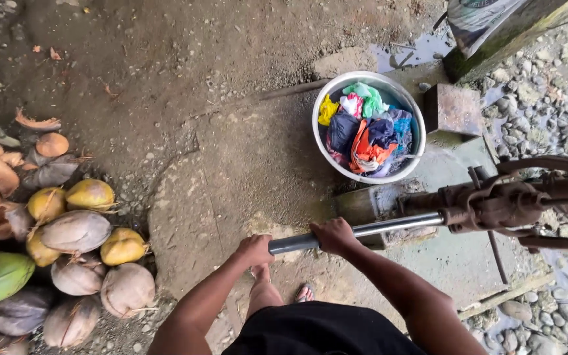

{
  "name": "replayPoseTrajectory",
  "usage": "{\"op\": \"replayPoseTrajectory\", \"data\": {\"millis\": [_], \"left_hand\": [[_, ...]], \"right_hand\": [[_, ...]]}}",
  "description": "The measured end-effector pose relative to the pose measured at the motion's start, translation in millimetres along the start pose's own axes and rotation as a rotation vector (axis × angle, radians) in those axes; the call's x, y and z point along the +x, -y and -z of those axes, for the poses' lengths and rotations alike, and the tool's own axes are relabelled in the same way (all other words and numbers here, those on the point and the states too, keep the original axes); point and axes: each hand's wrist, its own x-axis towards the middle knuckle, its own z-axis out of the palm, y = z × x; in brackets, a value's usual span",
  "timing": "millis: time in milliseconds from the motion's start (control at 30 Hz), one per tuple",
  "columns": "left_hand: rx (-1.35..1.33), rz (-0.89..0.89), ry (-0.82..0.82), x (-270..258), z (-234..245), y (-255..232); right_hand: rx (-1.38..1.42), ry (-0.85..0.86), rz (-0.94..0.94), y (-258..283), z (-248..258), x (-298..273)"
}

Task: Operating a manual hand pump to draw water into a basin

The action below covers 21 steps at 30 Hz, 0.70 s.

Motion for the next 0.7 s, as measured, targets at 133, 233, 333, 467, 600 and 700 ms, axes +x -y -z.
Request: {"op": "replayPoseTrajectory", "data": {"millis": [133, 233, 333, 467, 600, 700], "left_hand": [[0.015, 0.049, 0.075, -74, 51, -38], [0.041, 0.095, 0.122, -144, 121, -103], [0.123, 0.079, 0.074, -190, 163, -160], [0.357, 0.060, -0.035, -219, 183, -208], [0.493, 0.063, -0.054, -230, 179, -222], [0.484, 0.086, -0.010, -218, 160, -201]], "right_hand": [[0.047, -0.019, 0.033, 6, 34, -19], [0.034, 0.003, 0.078, 9, 102, -44], [0.198, 0.066, 0.101, 13, 186, -83], [0.177, -0.023, 0.079, 4, 218, -113], [0.149, -0.086, 0.036, 4, 207, -122], [0.084, -0.151, 0.042, 13, 188, -118]]}}
